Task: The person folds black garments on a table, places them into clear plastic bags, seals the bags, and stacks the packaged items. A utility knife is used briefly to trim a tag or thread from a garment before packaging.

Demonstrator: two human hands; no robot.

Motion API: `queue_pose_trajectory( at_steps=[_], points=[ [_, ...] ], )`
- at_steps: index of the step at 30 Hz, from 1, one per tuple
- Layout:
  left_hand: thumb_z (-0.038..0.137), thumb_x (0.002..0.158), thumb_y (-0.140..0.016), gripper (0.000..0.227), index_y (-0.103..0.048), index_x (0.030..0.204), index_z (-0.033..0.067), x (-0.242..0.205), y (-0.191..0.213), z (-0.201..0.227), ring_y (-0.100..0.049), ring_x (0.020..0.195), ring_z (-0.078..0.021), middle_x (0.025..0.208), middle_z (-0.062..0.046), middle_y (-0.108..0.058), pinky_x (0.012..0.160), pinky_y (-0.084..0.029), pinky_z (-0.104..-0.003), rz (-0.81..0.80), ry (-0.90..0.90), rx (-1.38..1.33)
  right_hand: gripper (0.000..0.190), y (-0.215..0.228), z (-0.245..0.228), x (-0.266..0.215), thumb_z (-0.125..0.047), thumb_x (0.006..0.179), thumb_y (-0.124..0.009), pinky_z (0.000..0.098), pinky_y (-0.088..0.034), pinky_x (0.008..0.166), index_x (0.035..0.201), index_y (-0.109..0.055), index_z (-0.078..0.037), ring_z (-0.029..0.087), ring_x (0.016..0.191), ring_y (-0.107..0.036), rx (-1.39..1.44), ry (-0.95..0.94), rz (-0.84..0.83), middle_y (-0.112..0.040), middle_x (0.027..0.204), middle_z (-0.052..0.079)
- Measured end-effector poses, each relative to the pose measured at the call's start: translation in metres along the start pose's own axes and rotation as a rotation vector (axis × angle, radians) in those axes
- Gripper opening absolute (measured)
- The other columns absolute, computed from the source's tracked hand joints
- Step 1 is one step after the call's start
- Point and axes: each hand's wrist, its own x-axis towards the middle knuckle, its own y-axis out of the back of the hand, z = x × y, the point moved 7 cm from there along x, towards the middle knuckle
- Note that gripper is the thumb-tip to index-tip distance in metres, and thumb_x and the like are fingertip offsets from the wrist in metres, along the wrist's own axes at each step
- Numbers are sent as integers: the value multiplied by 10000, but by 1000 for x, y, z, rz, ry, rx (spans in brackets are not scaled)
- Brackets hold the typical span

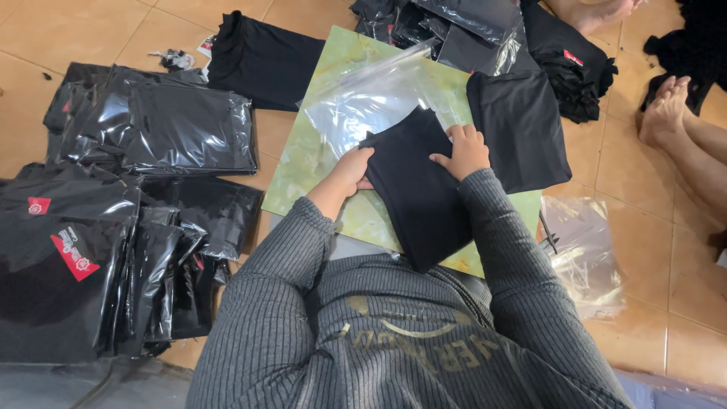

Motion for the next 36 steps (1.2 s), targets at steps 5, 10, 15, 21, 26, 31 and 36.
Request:
queue_pose_trajectory(
  at_steps=[5,10,15,21,26,31,36],
  points=[
    [331,995,-551,643,-363,1551,69,-4,-4,2,-729,869,-467,1303,-320,-516,660,-695,-479,-9,-3,-5,521,-10,-2,2,-375,863,-807,495,-530,924,1196,-470,-157,345,1152,-582,19,70,13,-514,1169,103],
    [330,1003,-528,660,-321,1571,64,-11,-11,9,-724,878,-470,1305,-310,-493,651,-697,-478,-13,-16,0,521,-9,-5,-3,-230,926,-735,567,-553,932,1268,-354,-138,441,1151,-632,270,140,-57,-580,1189,208],
    [316,1011,-518,651,-307,1574,66,-5,-11,5,-714,890,-491,1331,-320,-462,649,-689,-496,-11,-28,-21,486,3,-11,-5,-319,836,-838,508,-538,944,1119,-478,-156,390,1191,-503,-61,279,201,-407,1247,77],
    [288,1019,-467,655,-254,1596,64,-24,-16,20,-692,963,-505,1437,-342,-388,673,-692,-501,-20,-50,10,599,8,-13,-8,-226,1089,-526,635,-518,1020,1517,-107,-243,531,1218,-585,361,172,-139,-568,1332,365],
    [265,1027,-448,630,-249,1590,65,-18,-21,20,-701,949,-488,1434,-332,-391,682,-695,-507,-49,-56,14,388,29,-24,-13,-64,1053,-389,603,-519,996,1318,-596,-259,483,1224,-589,457,300,-222,-638,1310,216],
    [225,1031,-401,612,-229,1592,53,-31,-38,36,-703,975,-483,1455,-338,-384,714,-690,-525,-69,-67,-21,497,52,-62,-31,-18,1001,-370,563,-478,1076,1305,-716,-205,426,1257,-587,454,304,-293,-681,1262,194],
    [235,1014,-392,718,-46,1635,136,-18,-53,32,-663,1053,-537,1549,-376,-295,835,-638,-553,-170,-37,-164,764,55,-112,-66,-708,878,-561,504,-547,984,1455,-609,-208,357,1218,-641,-14,324,-221,-645,1381,131]
  ],
)
